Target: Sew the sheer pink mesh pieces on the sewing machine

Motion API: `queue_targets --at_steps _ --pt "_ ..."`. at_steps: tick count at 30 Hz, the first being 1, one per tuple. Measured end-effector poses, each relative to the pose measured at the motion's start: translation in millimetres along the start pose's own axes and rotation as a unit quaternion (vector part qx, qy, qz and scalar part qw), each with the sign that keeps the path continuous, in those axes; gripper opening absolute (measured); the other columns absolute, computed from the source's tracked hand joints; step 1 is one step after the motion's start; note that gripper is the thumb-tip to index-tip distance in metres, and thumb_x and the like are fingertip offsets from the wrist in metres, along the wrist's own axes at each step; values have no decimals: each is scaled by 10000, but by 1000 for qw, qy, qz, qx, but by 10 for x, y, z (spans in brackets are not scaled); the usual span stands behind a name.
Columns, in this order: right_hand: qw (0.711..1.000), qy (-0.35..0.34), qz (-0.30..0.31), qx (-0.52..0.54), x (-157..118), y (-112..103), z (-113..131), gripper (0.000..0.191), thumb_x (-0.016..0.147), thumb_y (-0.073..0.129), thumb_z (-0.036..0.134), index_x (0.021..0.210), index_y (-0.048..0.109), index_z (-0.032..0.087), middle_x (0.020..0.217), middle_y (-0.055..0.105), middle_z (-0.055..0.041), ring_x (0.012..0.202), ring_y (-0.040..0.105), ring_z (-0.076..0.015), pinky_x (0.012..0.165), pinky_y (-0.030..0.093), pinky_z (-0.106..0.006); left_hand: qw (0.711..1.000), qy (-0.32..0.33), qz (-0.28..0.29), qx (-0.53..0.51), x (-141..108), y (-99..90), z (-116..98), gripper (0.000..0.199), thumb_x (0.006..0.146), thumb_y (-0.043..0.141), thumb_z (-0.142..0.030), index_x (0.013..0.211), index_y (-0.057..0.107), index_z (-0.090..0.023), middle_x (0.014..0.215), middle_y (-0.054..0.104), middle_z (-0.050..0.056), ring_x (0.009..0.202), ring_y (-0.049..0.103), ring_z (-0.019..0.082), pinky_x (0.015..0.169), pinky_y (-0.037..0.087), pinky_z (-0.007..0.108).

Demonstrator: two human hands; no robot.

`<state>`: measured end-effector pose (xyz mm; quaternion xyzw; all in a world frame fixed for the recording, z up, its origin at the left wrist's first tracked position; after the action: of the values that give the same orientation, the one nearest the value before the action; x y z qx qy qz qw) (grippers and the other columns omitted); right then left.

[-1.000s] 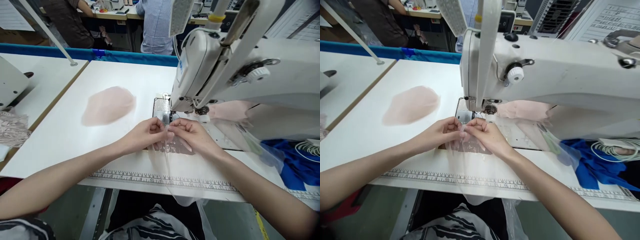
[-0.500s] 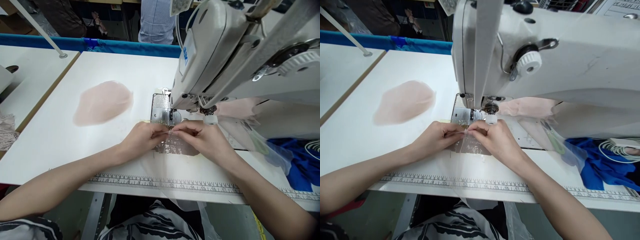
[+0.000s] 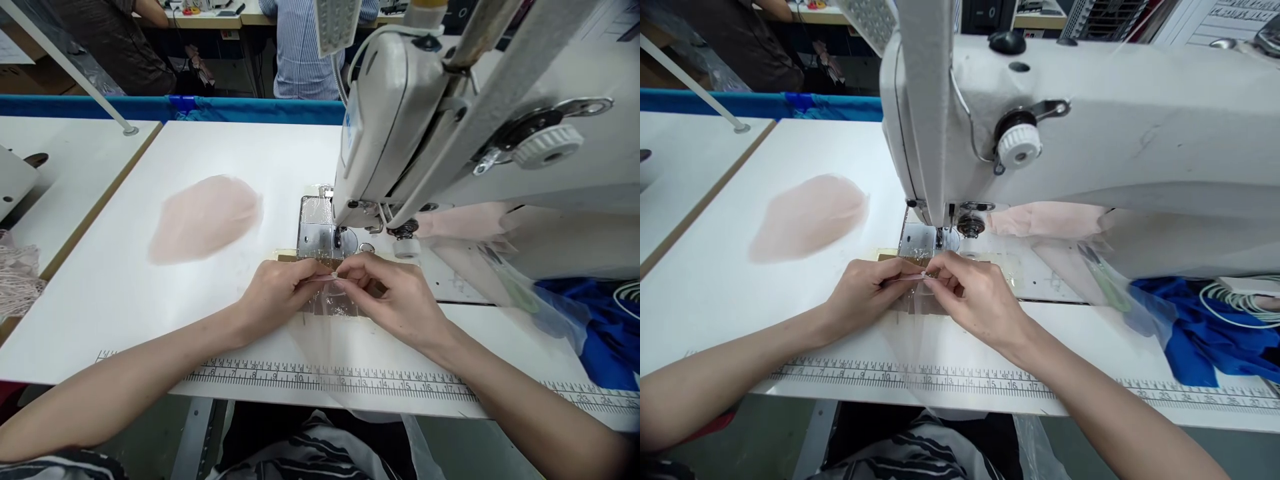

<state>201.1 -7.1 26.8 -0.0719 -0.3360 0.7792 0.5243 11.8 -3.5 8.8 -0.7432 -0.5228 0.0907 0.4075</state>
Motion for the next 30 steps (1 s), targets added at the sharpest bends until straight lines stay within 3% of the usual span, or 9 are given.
queue_targets --at_steps 5,9,20,25,30 --pt "1000 -12 -1 7 -22 9 1 37 932 574 214 952 604 219 730 667 13 598 614 -107 517 482 -216 1000 24 3 18 -1 -5 8 142 969 550 -255 1004 681 -212 922 775 -12 743 718 101 637 543 215" --pt "1000 -6 -1 7 -31 17 -16 96 930 573 213 1025 571 229 724 649 24 600 615 -106 507 480 -205 999 40 2 37 1 -9 5 179 983 516 -270 1016 680 -206 892 774 -1 716 715 106 613 547 222" --pt "998 -48 20 -17 -34 22 -12 64 949 516 200 999 552 219 709 623 29 592 578 -98 527 464 -211 998 45 14 30 -3 -17 -18 203 993 493 -259 1044 678 -196 897 771 8 713 711 103 620 555 222" --pt "998 -51 27 -26 -22 23 -5 62 942 506 195 978 550 218 702 602 33 589 561 -97 505 433 -208 996 80 6 42 -12 -26 -30 211 1008 474 -267 1052 666 -192 895 770 3 702 707 92 611 548 205" --pt "996 -69 29 -40 -20 17 4 103 959 485 205 989 584 206 667 576 36 553 517 -95 512 427 -223 990 109 -22 84 -16 -37 -39 201 999 509 -291 938 661 -174 791 757 -5 610 672 91 545 505 207"
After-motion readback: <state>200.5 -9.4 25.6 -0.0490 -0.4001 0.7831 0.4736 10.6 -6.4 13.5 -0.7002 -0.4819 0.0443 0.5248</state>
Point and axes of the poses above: each hand's wrist, its own x-axis towards the middle knuckle, its own y-axis out of the palm, z = x × y, the point moved 2 cm from there along x, towards the middle knuckle
